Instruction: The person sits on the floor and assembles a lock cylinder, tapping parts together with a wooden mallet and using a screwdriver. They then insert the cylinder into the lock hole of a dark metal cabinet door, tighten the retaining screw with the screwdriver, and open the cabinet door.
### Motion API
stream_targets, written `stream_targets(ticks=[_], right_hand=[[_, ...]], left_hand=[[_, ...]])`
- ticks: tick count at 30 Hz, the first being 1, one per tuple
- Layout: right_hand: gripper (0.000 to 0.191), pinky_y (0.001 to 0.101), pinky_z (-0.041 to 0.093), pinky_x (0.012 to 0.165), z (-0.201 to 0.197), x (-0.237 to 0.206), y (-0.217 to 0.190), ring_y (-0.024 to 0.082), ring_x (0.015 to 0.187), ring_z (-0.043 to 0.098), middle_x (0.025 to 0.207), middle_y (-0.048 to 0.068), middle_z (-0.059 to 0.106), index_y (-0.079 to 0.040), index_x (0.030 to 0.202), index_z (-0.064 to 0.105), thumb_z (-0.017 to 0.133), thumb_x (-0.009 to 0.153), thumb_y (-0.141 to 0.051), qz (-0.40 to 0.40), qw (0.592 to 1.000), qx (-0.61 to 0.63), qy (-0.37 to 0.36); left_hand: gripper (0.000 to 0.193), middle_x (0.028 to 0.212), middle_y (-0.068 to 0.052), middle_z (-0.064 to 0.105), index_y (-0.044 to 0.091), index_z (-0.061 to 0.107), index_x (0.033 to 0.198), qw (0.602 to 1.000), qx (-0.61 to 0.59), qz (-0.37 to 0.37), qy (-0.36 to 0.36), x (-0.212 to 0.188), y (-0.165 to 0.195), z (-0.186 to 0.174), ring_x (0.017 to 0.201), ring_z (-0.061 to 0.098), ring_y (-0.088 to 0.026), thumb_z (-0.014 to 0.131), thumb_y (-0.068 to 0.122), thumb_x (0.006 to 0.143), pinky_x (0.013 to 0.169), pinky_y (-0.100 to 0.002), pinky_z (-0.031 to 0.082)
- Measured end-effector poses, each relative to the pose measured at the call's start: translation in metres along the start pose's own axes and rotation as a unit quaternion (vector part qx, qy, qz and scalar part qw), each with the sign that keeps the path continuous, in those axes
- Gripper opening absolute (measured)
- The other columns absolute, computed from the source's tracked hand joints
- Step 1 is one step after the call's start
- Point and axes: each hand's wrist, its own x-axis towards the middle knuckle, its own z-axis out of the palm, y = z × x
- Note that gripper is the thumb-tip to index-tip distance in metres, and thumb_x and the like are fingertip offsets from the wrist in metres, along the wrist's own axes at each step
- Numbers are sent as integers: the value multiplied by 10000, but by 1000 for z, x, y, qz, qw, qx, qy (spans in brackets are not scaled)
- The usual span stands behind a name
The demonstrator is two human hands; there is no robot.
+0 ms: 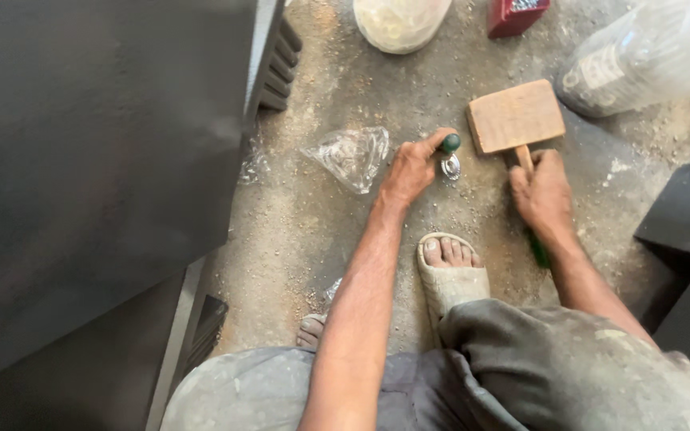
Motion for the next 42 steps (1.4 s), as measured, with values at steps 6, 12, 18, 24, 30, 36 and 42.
stream_targets(ticks=[6,12,18,24,30,36,42], right_hand=[[375,379,565,654,-67,-13,-46,248,860,644,1050,228,678,-22,1332,536,648,1045,-235,74,992,103,-15],[425,342,494,646,-149,-33,-104,174,714,573,869,117,670,-86,1429,620,724,1028,-179,-111,981,152,-45],[316,319,505,670,-156,-47,-145,106,738,637,918,144,692,-64,1300,695,768,1014,-178,-196,979,55,-16],[208,309,496,640,-168,-64,-146,154,614,575,732,126,620,-39,1221,700,745,1056,-158,-158,983,74,59],[155,320,490,587,-152,-60,-142,163,598,579,753,134,647,-2,1141,708,751,1047,-116,-166,984,29,56],[189,355,462,655,-149,-63,-139,200,705,610,862,185,661,-12,1209,686,718,1097,-161,-139,986,84,21],[241,400,500,640,-146,-61,-146,257,644,563,776,222,642,-31,1236,687,716,1035,-162,-54,996,73,22]], left_hand=[[563,1096,-224,700,227,631,1307,997,-41,57,29,4,-5,2,1084,709,-373,559,-109,860,810,-469,571],[460,1060,-137,773,253,651,1273,997,-58,52,-13,2,-25,16,933,785,-290,622,-38,919,823,-393,625],[420,1059,-153,780,234,722,1211,998,68,4,-15,7,-32,20,948,806,-253,617,-71,942,823,-374,651],[444,989,-168,773,218,677,1293,1000,-5,-5,-29,3,-23,20,881,785,-275,628,-32,929,765,-417,628],[418,960,-158,769,219,704,1280,999,-14,-9,-51,8,-18,15,843,777,-274,570,-37,976,787,-397,638],[574,1127,-233,692,150,643,1332,1000,-11,26,0,1,-15,11,1063,706,-386,592,-118,827,895,-453,571],[567,1064,-242,692,174,695,1284,1000,-12,1,-25,6,-12,5,1005,726,-386,579,-119,812,844,-455,565]])
